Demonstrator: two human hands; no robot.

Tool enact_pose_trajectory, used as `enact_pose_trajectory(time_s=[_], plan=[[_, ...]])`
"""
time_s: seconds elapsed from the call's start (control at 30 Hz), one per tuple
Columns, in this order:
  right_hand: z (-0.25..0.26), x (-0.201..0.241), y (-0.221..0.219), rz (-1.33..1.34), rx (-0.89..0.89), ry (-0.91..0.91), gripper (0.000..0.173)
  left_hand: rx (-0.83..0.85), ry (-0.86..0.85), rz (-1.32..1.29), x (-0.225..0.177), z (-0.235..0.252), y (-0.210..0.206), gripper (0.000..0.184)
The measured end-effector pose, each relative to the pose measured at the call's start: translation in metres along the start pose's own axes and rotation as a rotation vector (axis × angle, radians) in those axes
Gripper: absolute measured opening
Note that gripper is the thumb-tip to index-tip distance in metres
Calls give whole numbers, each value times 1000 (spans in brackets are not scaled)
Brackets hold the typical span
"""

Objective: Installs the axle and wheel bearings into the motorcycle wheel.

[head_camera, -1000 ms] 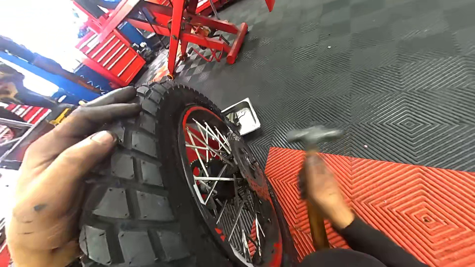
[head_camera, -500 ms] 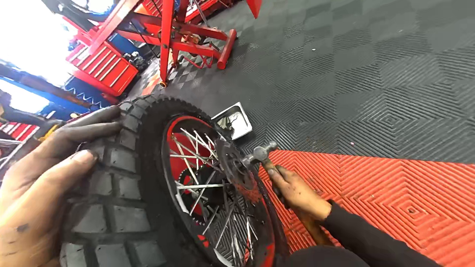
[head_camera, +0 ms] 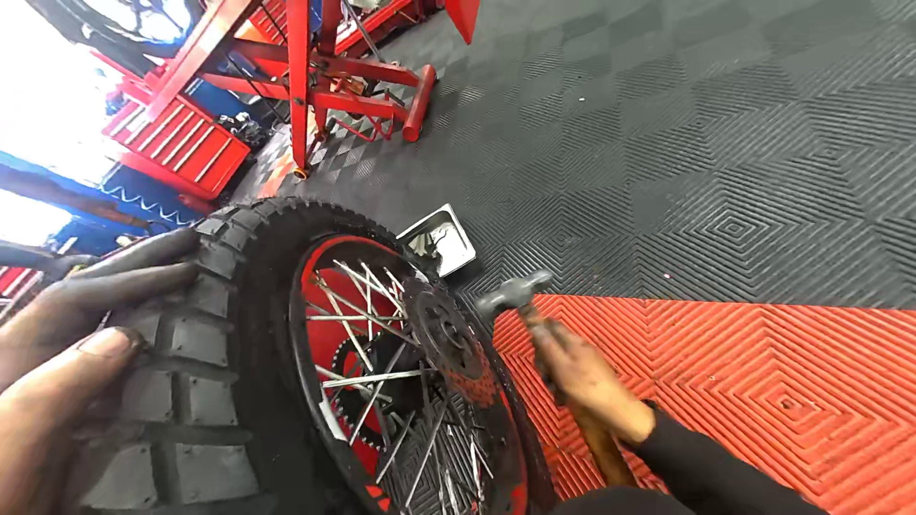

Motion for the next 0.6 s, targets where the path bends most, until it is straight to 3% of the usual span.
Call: enact_pose_trajectory(time_s=[0.13, 0.2, 0.27, 0.33, 0.43, 0.53, 0.6], plan=[[-1, 12, 53, 157, -390, 83, 57, 103, -87, -23, 16, 16, 9, 49], [-3, 7, 26, 1, -295, 106, 55, 116, -111, -1, 5, 22, 5, 49], [-9, -7, -25, -196, -9, 96, 48, 202, -8, 84, -28, 22, -7, 46], [-6, -15, -30, -259, 85, 68, 49, 234, 7, 127, -40, 21, -12, 45], [-3, -6, 11, -12, -157, 71, 53, 127, -39, 82, -22, 15, -5, 45], [0, 5, 41, 103, -396, 92, 54, 170, -27, 94, -16, 15, -2, 45], [0, 1, 13, -17, -252, 100, 53, 225, -41, 163, -21, 22, -2, 46]])
Point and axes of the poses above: each hand's wrist, its own z-axis towards the middle knuckle, its own y-axis out of the back of the hand, x = y × z, the point moved 7 cm from there along z, towards the middle knuckle, and after that the axes turned 7 degrees about y, right-handed, at the moved point
